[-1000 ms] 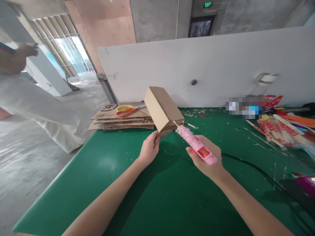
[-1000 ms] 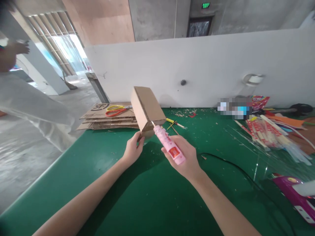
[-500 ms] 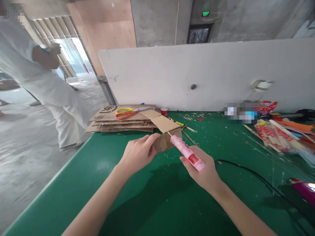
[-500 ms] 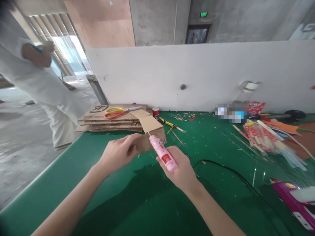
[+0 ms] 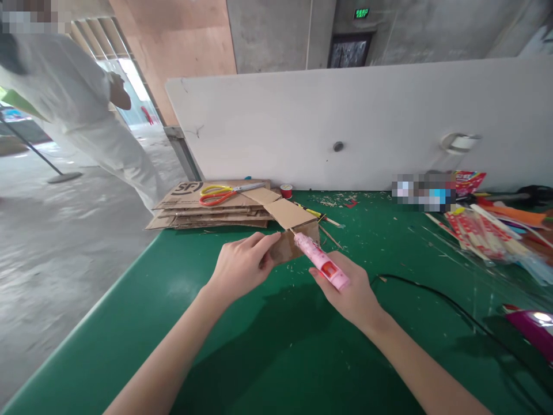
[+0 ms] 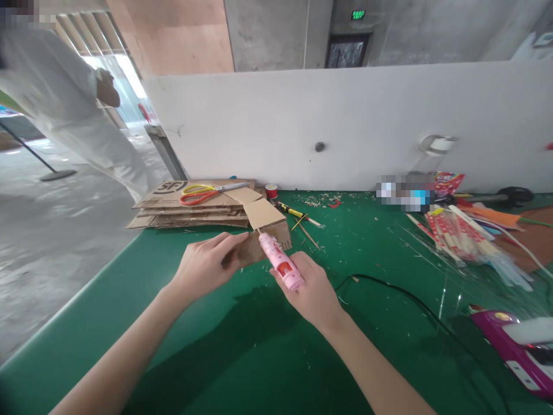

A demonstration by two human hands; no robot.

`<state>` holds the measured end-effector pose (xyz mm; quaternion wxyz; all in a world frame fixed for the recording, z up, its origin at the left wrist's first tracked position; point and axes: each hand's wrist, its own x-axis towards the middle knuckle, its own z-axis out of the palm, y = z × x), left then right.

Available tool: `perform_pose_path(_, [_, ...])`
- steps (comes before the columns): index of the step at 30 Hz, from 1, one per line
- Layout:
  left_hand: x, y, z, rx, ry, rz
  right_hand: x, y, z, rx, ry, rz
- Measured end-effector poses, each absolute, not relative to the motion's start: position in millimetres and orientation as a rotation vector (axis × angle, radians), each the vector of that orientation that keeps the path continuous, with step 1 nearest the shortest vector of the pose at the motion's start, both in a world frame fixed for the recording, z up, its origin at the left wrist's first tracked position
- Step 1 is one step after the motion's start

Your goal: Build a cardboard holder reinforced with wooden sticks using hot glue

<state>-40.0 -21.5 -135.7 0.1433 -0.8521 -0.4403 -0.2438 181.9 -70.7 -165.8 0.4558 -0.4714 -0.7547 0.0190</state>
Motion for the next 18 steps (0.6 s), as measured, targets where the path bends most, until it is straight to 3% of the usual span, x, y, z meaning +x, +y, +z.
perform_pose_path(18, [-37.1,-21.8,-137.7,-2.458,-1.226,-0.727,183.8,-70.9,-166.4,-1.157,-1.874,-0.001])
